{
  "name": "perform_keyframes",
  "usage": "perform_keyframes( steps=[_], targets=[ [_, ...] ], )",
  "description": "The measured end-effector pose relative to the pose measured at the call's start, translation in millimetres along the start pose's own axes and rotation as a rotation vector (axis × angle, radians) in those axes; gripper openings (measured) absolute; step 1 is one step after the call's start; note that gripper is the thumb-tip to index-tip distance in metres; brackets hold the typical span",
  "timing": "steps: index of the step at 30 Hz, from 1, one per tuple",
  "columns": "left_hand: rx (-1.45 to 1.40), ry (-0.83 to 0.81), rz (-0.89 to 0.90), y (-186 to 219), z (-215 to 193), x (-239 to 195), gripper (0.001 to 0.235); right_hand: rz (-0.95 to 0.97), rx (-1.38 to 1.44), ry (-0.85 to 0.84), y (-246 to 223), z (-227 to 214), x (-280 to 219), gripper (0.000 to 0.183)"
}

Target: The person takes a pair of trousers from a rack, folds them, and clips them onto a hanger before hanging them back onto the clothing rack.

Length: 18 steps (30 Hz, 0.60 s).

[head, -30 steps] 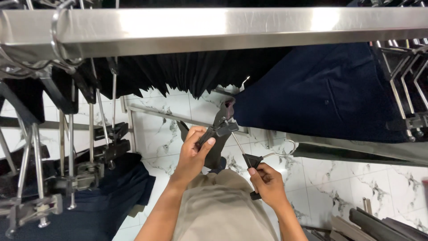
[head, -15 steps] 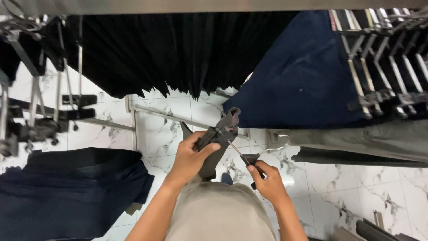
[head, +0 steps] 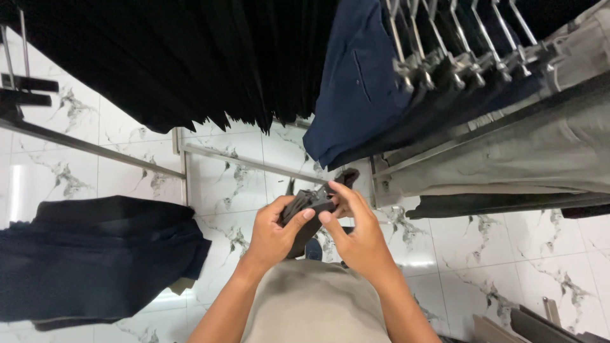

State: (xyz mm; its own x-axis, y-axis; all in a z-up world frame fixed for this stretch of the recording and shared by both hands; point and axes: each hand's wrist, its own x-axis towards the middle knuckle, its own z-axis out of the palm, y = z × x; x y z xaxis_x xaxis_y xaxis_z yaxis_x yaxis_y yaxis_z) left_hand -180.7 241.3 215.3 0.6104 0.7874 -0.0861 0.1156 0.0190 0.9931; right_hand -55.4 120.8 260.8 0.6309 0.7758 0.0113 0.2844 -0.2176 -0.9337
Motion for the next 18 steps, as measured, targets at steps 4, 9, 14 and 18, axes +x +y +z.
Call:
perform_keyframes(
  steps=[4, 9, 14, 18],
  targets=[
    [-0.019, -0.006, 0.04, 10.8, 15.3, -28.4, 0.016, -0.077, -0.004, -0.006, 24.9, -9.7, -16.4, 0.039],
    [-0.192, -0.208, 0.064, 16.3, 23.7, -57.0, 0.029, -0.072, 0.232, 0.003, 48.0, -24.8, -37.8, 0.036],
    [-0.1, -0.172, 0.137, 20.3, 41.7, -67.0, 0.026, -0.108, 0.351, 0.052, 65.1, -37.4, -48.9, 0.04],
    [-0.022, -0.071, 0.231, 14.1, 52.2, -68.7, 0.019, -0.231, 0.363, 0.126, 65.2, -38.3, -49.8, 0.043]
  ],
)
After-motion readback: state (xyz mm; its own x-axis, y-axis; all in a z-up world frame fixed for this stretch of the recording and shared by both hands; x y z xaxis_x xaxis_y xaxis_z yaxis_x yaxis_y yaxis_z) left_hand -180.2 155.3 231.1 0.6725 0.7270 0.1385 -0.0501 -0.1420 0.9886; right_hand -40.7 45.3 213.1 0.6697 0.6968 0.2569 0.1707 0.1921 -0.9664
